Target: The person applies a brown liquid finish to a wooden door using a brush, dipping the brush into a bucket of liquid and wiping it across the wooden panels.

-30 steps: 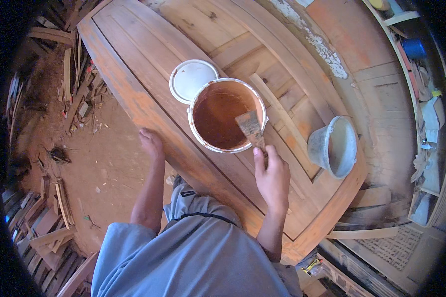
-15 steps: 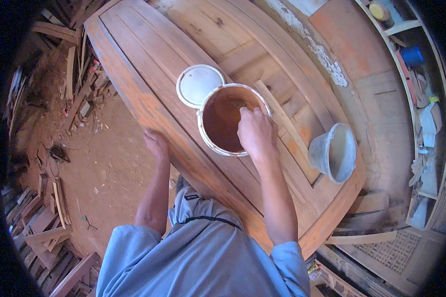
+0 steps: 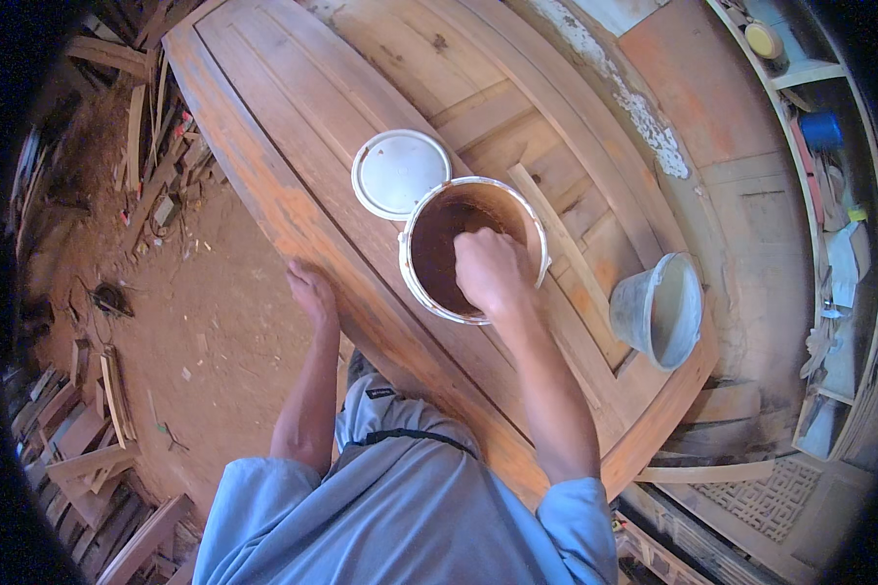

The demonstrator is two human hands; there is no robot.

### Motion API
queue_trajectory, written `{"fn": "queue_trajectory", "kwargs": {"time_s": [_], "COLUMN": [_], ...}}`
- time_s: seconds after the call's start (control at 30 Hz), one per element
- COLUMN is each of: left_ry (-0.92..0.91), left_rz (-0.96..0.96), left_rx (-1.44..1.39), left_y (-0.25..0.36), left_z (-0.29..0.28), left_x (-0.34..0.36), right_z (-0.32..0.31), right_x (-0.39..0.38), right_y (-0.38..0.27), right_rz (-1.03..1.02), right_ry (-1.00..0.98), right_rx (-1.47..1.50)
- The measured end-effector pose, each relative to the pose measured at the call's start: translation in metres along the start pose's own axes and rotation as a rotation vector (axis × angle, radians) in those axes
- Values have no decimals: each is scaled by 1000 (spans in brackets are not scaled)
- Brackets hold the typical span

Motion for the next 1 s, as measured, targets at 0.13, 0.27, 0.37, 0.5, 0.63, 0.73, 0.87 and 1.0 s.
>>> {"fn": "queue_trajectory", "kwargs": {"time_s": [0.13, 0.27, 0.37, 0.5, 0.63, 0.73, 0.87, 1.0], "left_ry": [-53, -59, -64, -53, -20, -4, -29, -86], "left_rz": [-67, -82, -46, -64, -48, 8, -6, -84], "left_rx": [-7, 3, 7, 3, -7, -4, -21, 52], "left_y": [0, 6, 6, -1, -10, -5, -8, -2], "left_z": [3, 2, 3, 4, 1, 1, 5, 4], "left_x": [-1, -2, -2, 0, 3, 3, 6, 2], "right_z": [-4, -5, 6, 15, 12, -10, -6, 25], "right_x": [-14, 15, 29, 12, -25, -24, 10, 8], "right_y": [18, 27, 15, -13, -5, 15, 7, -22], "right_rz": [-51, 10, 46, -121, -228, -149, -170, -251], "right_ry": [-46, 99, 68, 100, -92, -50, 210, 103], "right_rx": [98, 69, 57, -46, -34, 5, 16, -147]}}
Point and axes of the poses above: each hand's wrist, its own x-axis towards the middle knuckle, its own z-axis out of the palm, y = z × x, the point moved 8 cm from there along x, towards the middle knuckle, and after that the axes turned 4 degrees about -x, right-handed, at the moved point
